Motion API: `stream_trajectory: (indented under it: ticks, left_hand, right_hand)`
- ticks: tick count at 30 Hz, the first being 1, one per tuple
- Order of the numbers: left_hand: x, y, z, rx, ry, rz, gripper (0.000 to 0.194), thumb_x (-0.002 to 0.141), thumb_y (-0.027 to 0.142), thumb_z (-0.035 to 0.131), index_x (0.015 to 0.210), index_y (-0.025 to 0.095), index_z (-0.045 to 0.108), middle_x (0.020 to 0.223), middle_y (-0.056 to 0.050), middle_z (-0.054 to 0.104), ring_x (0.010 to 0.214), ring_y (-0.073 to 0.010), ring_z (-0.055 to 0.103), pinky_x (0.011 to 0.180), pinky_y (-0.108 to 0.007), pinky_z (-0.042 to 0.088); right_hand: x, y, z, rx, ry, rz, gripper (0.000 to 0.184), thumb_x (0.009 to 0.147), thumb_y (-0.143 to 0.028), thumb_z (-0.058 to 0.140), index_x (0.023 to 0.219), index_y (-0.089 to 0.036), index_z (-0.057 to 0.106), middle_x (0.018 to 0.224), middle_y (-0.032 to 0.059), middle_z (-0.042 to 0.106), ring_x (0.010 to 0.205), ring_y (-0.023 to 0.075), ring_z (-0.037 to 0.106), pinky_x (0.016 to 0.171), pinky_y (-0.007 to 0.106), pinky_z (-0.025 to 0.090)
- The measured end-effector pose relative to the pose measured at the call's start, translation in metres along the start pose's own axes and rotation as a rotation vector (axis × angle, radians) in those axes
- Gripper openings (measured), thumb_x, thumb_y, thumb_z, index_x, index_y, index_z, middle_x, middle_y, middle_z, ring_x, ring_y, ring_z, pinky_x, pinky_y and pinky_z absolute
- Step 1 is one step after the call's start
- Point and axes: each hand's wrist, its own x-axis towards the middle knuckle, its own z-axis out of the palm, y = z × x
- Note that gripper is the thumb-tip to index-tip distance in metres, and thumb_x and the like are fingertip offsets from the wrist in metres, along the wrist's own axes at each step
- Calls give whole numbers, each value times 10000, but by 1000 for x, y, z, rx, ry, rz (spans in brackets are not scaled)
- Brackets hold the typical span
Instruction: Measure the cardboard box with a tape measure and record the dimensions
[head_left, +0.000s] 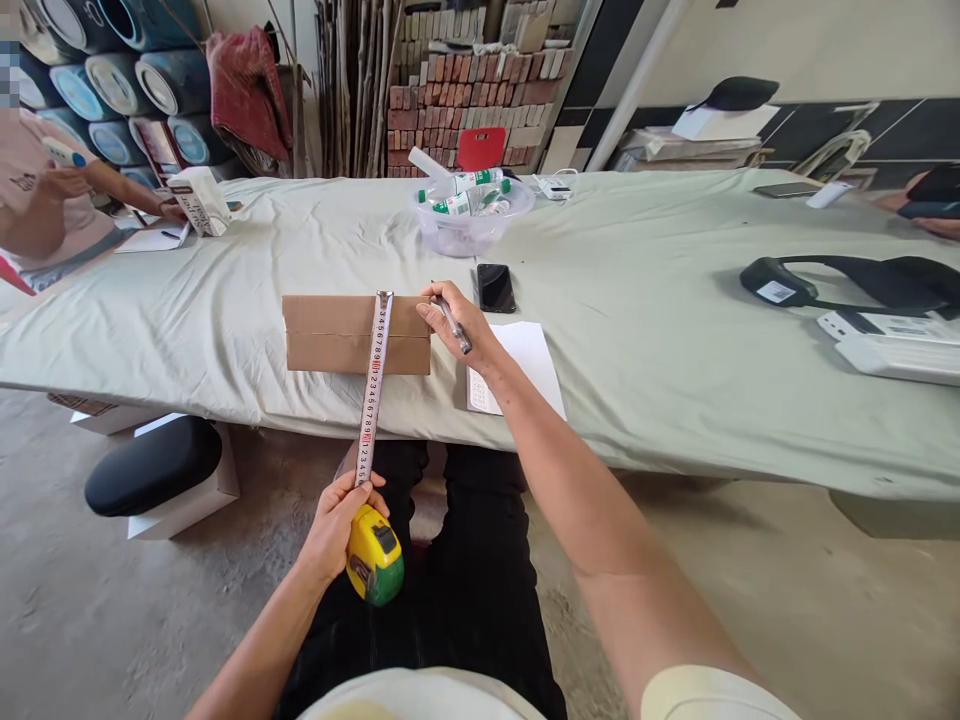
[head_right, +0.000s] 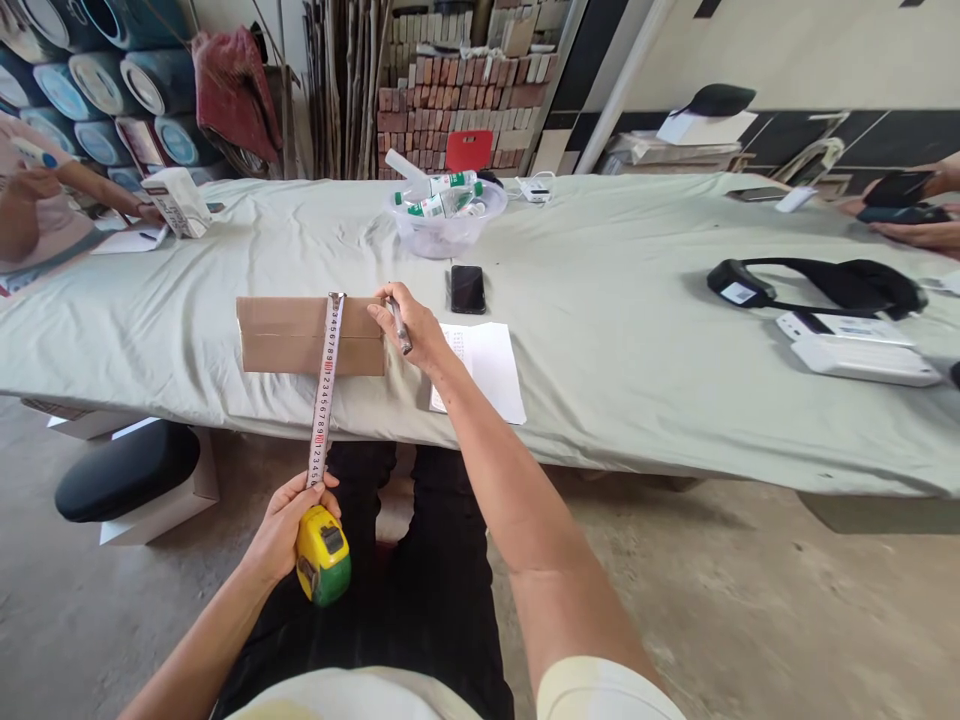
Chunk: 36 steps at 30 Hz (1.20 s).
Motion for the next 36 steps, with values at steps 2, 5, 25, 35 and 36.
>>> stream_trajectory:
  ticks: [2, 5, 25, 35, 36]
  left_hand:
    - [2, 0, 4, -9, 1, 10, 281, 741, 439, 777, 851, 195, 690, 613, -34, 679, 492, -136, 577, 489, -232, 456]
    - [3, -2, 10, -27, 5, 8, 277, 737, 431, 778, 848, 195, 686, 605, -33, 679, 483, -132, 567, 482, -227, 451]
    - [9, -18, 13, -21, 55, 45, 353, 743, 470, 761, 872, 163, 645, 617, -25, 680, 485, -114, 552, 474, -206, 442]
    - [9, -20, 13, -17, 65, 69, 350, 745, 465, 751, 871, 157, 643, 609, -23, 675, 494, -108, 553, 486, -201, 440]
    - [10, -21, 13, -14, 67, 72, 353, 744, 468, 750, 871, 157, 642, 608, -23, 674, 488, -108, 549, 481, -201, 435]
  right_hand:
    - [2, -2, 0, -6, -10, 4, 303, 938, -564, 491, 1025, -275, 526, 866, 10, 598, 746, 175, 567, 671, 302, 416]
    - [2, -4, 0, -5, -7, 11, 303, 939, -565, 487, 1027, -276, 508, 846, 7, 586, 740, 172, 547, 668, 301, 400]
    - [-3, -6, 2, 74, -15, 22, 285, 948, -539, 497, 1016, -262, 503, 766, -16, 548, 693, 149, 501, 661, 291, 351]
    - [-2, 2, 6, 75, 30, -3, 288, 933, -529, 525, 1037, -261, 530, 790, -20, 582, 686, 140, 510, 673, 289, 364]
    - [-2, 2, 6, 77, 31, 1, 287, 933, -530, 525, 1036, -262, 534, 792, -19, 586, 686, 140, 511, 670, 288, 365]
